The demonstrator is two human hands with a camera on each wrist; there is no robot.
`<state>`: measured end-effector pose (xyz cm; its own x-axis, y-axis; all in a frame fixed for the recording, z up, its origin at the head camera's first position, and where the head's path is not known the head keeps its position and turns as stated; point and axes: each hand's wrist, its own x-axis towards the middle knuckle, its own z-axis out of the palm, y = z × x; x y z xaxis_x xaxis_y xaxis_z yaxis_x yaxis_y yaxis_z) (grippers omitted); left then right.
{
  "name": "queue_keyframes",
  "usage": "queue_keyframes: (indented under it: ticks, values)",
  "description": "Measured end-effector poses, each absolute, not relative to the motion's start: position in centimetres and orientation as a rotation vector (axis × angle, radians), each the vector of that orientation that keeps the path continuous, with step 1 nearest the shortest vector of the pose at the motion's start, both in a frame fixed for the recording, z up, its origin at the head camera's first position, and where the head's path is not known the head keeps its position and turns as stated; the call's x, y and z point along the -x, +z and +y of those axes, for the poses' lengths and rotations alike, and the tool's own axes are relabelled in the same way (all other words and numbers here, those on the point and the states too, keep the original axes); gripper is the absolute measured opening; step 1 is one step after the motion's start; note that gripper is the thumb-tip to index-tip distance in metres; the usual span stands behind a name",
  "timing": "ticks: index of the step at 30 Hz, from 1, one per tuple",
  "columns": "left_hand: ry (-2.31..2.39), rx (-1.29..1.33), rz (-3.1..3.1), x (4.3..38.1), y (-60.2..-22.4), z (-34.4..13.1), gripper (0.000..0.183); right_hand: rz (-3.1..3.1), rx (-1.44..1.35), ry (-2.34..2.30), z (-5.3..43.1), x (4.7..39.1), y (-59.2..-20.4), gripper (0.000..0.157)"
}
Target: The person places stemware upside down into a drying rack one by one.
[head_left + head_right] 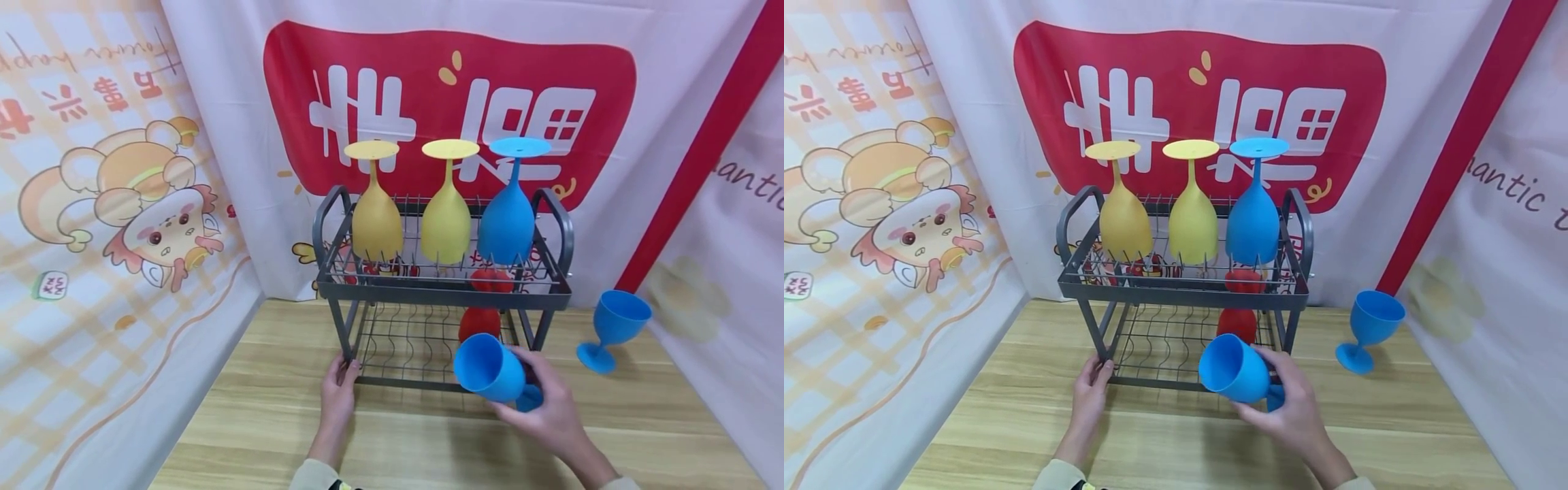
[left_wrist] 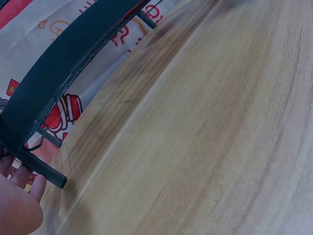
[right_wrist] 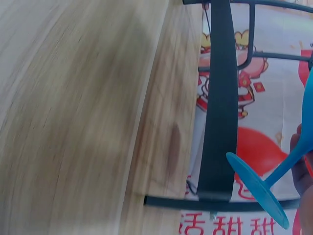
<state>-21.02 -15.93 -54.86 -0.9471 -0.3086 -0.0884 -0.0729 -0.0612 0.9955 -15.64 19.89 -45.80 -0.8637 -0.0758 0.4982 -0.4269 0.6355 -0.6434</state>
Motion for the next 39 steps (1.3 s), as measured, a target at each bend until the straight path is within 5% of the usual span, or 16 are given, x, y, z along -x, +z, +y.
queue_keyframes:
  ticks: [24,30,39]
  values:
    - [-1.998,-0.560,-2.071,19.8,-53.6,-15.8,0.056,-2.652,-0.620,1.001,16.5,17.1,-45.6,0.088]
    - [-1.734,-0.646,-1.945,18.2,-51.7,-14.5,0.036,-2.642,-0.632,1.014,16.5,17.2,-45.3,0.089]
    - [-1.881,-0.070,-2.022,16.9,-48.6,-11.2,0.033,-2.644,-0.611,0.960,16.0,17.5,-44.6,0.088]
